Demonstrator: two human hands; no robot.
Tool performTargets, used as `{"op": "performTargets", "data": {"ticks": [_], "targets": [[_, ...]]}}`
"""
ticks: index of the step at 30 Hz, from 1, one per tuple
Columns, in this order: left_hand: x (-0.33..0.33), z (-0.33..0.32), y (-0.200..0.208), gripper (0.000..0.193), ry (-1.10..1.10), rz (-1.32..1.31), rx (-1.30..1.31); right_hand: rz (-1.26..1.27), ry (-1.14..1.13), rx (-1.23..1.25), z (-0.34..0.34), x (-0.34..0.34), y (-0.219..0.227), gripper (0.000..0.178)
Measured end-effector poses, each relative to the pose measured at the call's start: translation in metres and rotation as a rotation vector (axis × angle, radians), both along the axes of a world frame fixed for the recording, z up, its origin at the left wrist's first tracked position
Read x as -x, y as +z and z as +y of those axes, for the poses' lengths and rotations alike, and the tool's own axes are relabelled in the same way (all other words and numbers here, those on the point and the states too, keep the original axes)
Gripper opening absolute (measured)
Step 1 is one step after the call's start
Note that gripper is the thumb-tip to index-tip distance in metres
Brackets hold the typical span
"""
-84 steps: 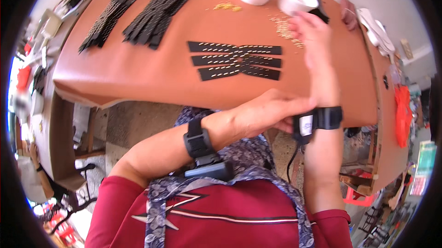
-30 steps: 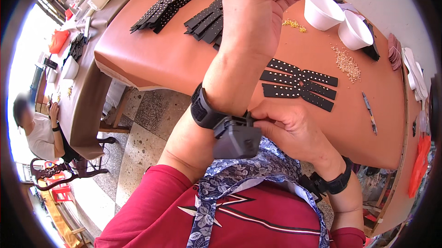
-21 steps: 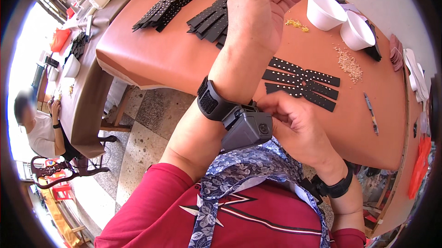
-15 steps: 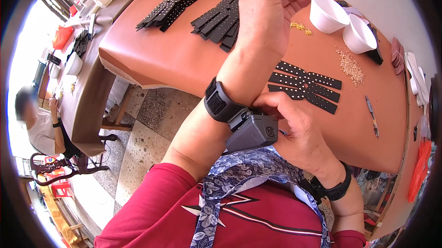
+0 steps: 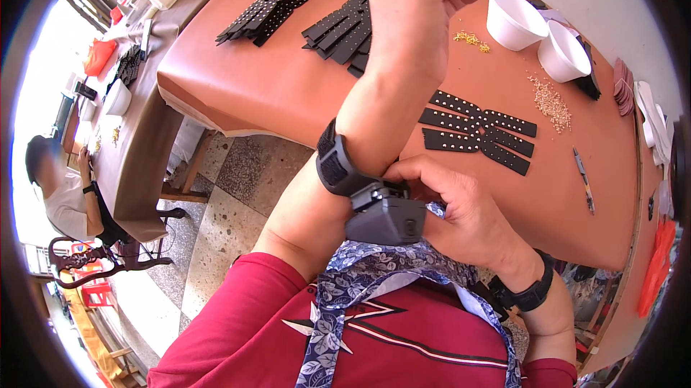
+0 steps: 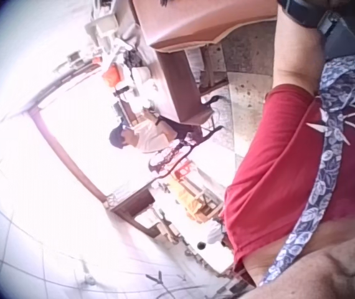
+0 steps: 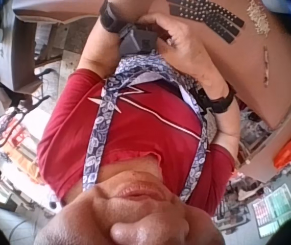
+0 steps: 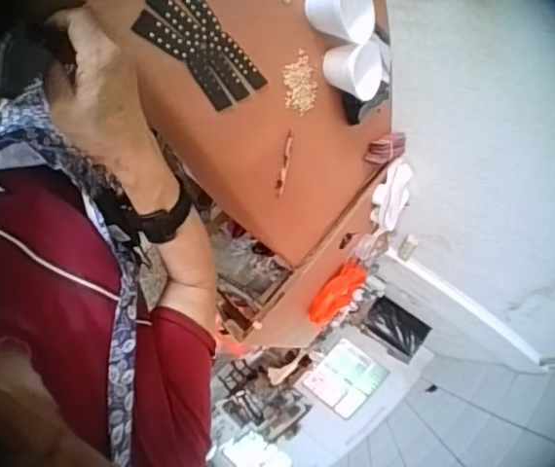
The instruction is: Manually inserting decorative metal studs into pre-punched holes of black leather shoe straps.
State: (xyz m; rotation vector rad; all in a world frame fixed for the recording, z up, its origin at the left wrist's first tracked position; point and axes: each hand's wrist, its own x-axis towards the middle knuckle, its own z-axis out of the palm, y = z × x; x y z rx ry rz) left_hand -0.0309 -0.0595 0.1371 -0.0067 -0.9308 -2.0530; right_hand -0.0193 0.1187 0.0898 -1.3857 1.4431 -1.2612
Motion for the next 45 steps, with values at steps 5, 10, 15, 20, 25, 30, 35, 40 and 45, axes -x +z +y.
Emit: {"op": "performTargets", "data": {"ticks": [5, 10, 15, 20, 25, 30, 35, 40, 45], "targets": [[-0.006, -0.011, -0.011, 0.03, -0.198, 0.106, -0.225, 0.184, -0.046, 0.256, 0.0, -0.009, 0.001, 0.033], [-0.022, -0.008, 0.013, 0.032, -0.074, 0.194, -0.079, 0.26, -0.096, 0.322, 0.0, -0.016, 0.0, 0.035], [-0.039, -0.007, 0.017, 0.035, 0.053, 0.324, 0.176, 0.032, -0.176, 0.251, 0.004, -0.023, -0.002, 0.034], [-0.046, 0.003, 0.021, 0.034, 0.063, 0.366, 0.24, 0.098, -0.162, 0.217, 0.003, -0.02, -0.002, 0.029], [-0.058, 0.008, 0.03, 0.035, 0.213, 0.306, 0.296, 0.155, -0.156, 0.178, 0.001, -0.024, 0.006, 0.016], [-0.04, -0.017, 0.01, 0.029, 0.021, 0.341, 0.132, 0.278, -0.112, 0.213, 0.008, -0.011, 0.0, 0.015], [-0.044, -0.017, 0.01, 0.025, -0.132, 0.351, -0.228, 0.11, -0.116, 0.213, 0.006, -0.009, -0.003, 0.014], [-0.042, -0.007, 0.007, 0.025, -0.373, 0.447, -0.387, -0.018, -0.103, 0.059, 0.001, -0.006, -0.003, 0.015], [-0.037, 0.004, -0.001, 0.025, -0.447, 0.418, -0.493, -0.186, -0.041, -0.138, -0.005, -0.001, 0.002, 0.016]]}}
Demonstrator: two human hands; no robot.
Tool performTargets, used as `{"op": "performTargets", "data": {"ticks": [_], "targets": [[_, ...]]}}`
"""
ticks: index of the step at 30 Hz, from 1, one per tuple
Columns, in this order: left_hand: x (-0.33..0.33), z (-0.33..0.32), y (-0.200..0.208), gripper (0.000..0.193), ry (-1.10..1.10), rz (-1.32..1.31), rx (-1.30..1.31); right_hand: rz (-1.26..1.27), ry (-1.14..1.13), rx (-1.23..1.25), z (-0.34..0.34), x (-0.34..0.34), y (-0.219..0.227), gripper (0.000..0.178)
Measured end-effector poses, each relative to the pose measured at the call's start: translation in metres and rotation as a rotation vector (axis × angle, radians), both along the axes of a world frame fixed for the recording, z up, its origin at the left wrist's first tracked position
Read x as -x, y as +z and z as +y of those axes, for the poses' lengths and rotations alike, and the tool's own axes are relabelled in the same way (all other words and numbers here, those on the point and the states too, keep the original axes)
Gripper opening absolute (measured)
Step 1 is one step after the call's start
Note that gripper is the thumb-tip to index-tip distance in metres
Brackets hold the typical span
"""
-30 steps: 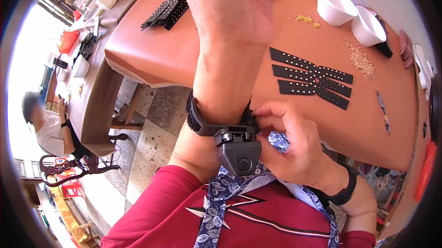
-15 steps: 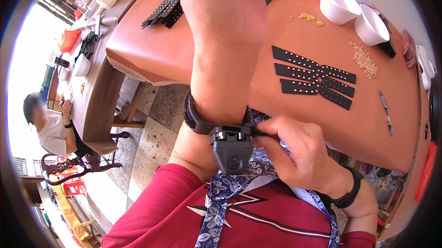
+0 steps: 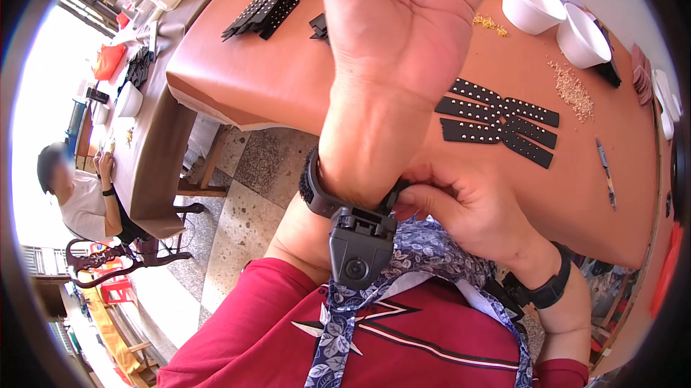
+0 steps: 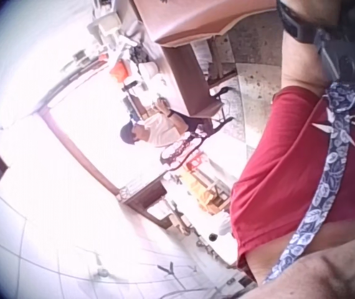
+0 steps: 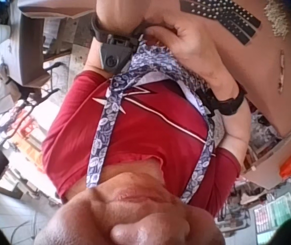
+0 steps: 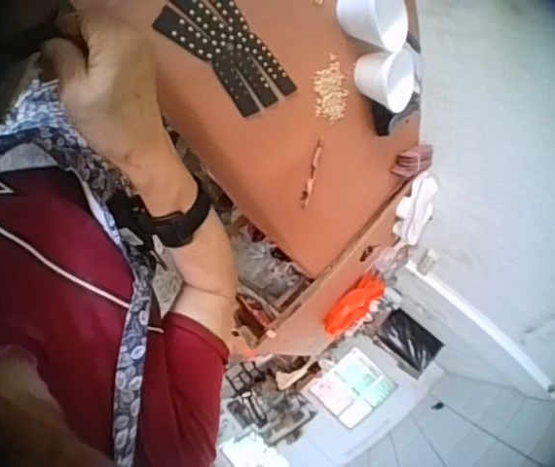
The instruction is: Manually inserting decorative metal studs into pre-punched holes of black leather shoe straps.
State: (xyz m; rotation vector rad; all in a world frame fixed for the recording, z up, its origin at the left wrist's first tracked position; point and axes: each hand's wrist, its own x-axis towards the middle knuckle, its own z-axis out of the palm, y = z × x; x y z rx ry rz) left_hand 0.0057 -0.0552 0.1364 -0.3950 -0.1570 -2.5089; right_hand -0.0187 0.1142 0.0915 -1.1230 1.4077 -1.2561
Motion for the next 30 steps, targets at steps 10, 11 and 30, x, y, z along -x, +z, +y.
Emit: {"op": "performTargets", "data": {"ticks": [10, 11, 30], "targets": [[0.045, 0.017, -0.04, 0.028, 0.174, -0.425, 0.149, -0.058, 0.073, -0.08, -0.001, 0.032, -0.026, 0.016], [0.046, 0.02, -0.04, 0.035, 0.244, -0.55, 0.266, 0.066, 0.046, -0.065, 0.003, 0.038, -0.025, 0.017], [0.048, 0.136, -0.081, 0.04, -0.653, -0.61, 1.043, -0.503, -0.831, 0.449, 0.043, 0.214, -0.038, 0.021]]}}
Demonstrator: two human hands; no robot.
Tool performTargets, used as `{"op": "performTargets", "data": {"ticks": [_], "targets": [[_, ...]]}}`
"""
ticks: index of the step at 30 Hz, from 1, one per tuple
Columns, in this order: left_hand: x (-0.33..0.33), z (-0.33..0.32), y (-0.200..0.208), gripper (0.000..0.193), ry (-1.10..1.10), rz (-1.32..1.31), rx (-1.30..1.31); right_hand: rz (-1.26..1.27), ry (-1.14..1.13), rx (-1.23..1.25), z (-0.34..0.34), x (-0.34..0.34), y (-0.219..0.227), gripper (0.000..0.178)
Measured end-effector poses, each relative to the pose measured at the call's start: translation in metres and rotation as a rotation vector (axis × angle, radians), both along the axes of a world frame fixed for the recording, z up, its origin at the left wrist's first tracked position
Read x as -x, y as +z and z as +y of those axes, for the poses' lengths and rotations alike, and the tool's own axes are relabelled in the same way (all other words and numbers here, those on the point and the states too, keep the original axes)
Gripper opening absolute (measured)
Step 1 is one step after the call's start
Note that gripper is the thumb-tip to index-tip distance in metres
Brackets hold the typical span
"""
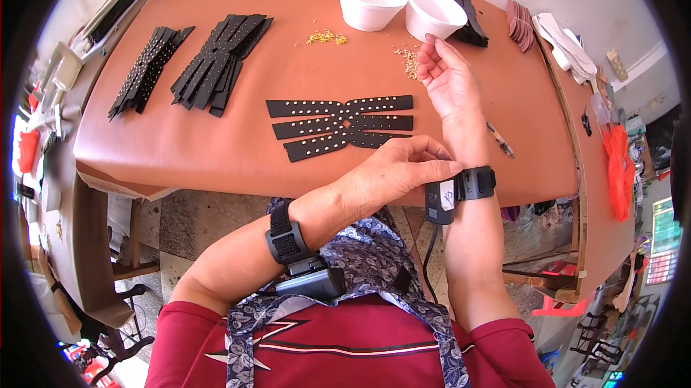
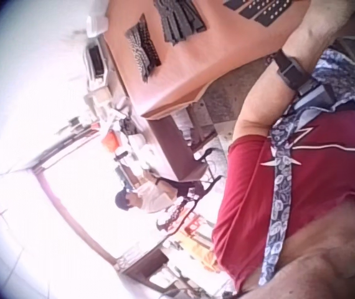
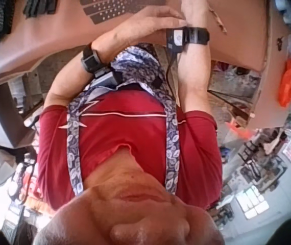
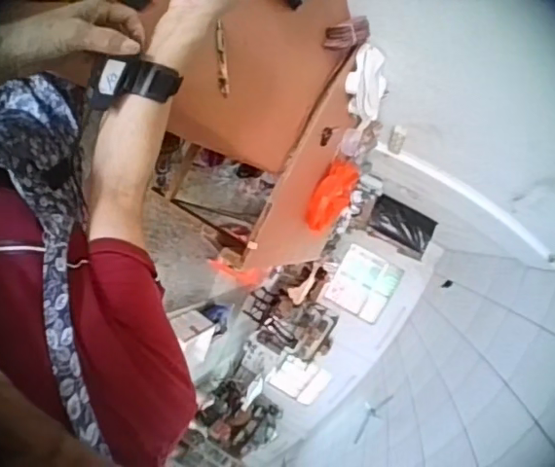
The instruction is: Manually inserting decorative metal studs into pre-punched holes of black leather shoe straps.
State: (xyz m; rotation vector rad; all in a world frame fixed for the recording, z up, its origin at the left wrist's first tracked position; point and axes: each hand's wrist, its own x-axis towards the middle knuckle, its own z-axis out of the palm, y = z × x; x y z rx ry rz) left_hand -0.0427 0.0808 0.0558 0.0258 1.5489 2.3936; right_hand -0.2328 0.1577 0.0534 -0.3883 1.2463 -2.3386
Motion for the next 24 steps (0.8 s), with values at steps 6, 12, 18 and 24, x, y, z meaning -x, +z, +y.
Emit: {"op": "performTargets", "data": {"ticks": [6, 12, 18, 24], "targets": [[-0.007, 0.003, -0.001, 0.042, -0.029, 0.057, 0.021, 0.002, -0.108, 0.022, -0.002, 0.004, -0.011, 0.02], [-0.007, -0.002, -0.002, 0.044, -0.202, 0.176, 0.069, 0.023, -0.121, 0.008, 0.0, -0.003, -0.01, 0.022], [-0.003, -0.014, 0.016, 0.043, -0.205, 0.27, 0.314, 0.486, -0.315, -0.529, -0.017, -0.027, 0.002, 0.021], [-0.002, -0.016, 0.023, 0.028, -0.041, 0.222, 0.38, 0.833, -0.303, -0.797, -0.035, -0.038, 0.004, 0.02]]}}
